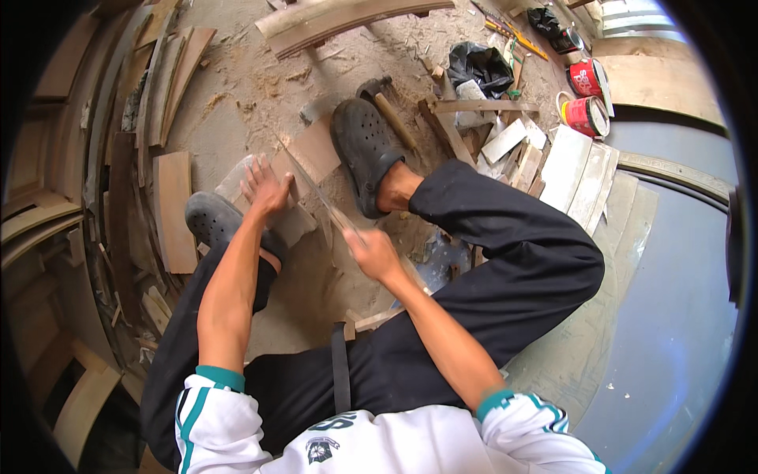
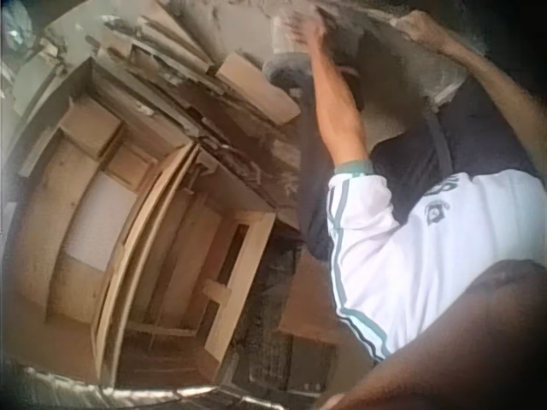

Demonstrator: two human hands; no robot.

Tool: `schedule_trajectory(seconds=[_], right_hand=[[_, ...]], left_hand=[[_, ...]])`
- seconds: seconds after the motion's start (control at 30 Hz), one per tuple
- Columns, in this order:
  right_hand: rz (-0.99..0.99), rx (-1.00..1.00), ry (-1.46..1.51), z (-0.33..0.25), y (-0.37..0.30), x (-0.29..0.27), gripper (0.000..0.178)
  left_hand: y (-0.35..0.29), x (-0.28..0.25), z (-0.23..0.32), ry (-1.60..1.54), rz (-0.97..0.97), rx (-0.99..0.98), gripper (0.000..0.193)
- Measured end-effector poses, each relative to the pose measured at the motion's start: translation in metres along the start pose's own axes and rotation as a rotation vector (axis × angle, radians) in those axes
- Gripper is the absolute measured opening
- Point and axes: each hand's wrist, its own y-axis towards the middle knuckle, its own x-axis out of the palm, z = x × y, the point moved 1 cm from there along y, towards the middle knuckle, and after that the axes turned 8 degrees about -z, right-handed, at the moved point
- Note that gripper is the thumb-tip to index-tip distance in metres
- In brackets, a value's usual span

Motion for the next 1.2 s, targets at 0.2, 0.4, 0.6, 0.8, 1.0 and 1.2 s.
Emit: schedule_trajectory(seconds=[0.2, 0.4, 0.6, 0.8, 1.0, 1.2], right_hand=[[-0.122, 0.037, -0.061, -0.015, -0.021, -0.023, 0.056], [-0.074, 0.076, -0.005, -0.022, -0.004, -0.002, 0.055], [-0.067, 0.052, 0.036, -0.021, -0.006, -0.013, 0.051], [-0.098, 0.052, 0.072, -0.014, -0.032, -0.022, 0.048], [-0.06, 0.014, -0.029, -0.002, -0.007, -0.017, 0.048], [-0.131, 0.094, 0.037, -0.018, -0.046, -0.029, 0.05]], left_hand=[[-0.005, -0.004, 0.002, 0.043, 0.024, -0.001, 0.092], [-0.001, 0.002, -0.003, 0.029, 0.006, -0.012, 0.092], [-0.002, -0.001, 0.004, 0.013, 0.026, 0.012, 0.093], [-0.004, -0.006, -0.002, 0.016, -0.017, -0.019, 0.092], [-0.004, -0.003, 0.006, 0.004, -0.014, -0.006, 0.092], [-0.009, -0.009, 0.0, 0.008, -0.012, -0.028, 0.091]])
